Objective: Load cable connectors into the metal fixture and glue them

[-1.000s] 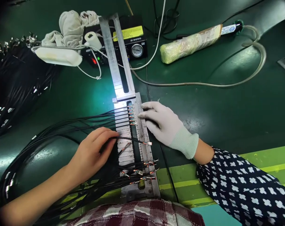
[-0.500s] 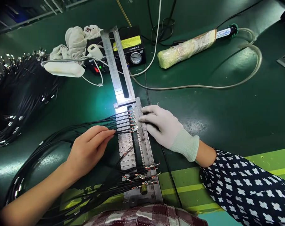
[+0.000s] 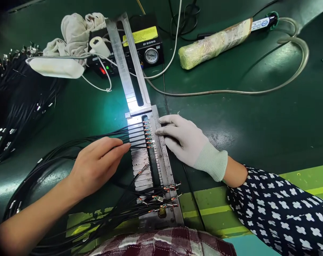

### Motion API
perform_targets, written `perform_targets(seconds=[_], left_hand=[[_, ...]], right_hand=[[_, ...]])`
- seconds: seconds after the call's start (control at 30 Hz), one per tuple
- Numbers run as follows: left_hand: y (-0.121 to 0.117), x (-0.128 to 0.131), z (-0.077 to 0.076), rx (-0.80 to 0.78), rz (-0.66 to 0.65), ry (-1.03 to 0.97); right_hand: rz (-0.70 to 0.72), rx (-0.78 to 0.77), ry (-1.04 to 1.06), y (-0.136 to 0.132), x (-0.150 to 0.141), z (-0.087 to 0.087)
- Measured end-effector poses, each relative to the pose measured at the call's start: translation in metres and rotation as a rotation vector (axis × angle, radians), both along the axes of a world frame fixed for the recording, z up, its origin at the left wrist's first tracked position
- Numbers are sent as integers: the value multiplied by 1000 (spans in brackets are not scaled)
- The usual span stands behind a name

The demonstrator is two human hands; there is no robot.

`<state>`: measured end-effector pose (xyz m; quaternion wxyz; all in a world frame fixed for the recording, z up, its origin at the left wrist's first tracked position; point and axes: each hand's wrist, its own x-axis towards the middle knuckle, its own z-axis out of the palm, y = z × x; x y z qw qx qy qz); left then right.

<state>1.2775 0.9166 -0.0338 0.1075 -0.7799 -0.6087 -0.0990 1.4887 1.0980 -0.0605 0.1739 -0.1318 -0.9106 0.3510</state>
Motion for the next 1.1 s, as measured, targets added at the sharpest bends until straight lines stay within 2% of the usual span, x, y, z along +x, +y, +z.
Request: perform_targets(seconds=[0.23,0.37,0.43,0.53,0.67,0.8,0.9,0.97,1.03,1.1], left_hand=[[-8,2,-11,-38,69,-218],[-23,12,-16,38,172,-77],[-31,19,-19,3,212,-19],[-40,27,-25,-106,208,-194],[-40,26,-32,-111,231,-438],[-41,20,-23,-157,248,-585],[-51,20,-9,-244,230,-654],[-62,22,-3,-335,178,-627],[-72,23,-2,-391,150,-573],[-79,24,-2,-387,136,-543]], right_hand=[[4,10,9,1,0,-1],[7,28,31,1,-1,-3],[8,29,43,1,-2,-2],[2,32,40,2,-2,-3],[-13,31,29,3,-2,-6],[-46,85,84,-5,0,-2],[129,246,134,-23,2,6],[278,284,121,-37,3,9],[333,211,101,-49,5,12],[406,49,118,-56,7,16]])
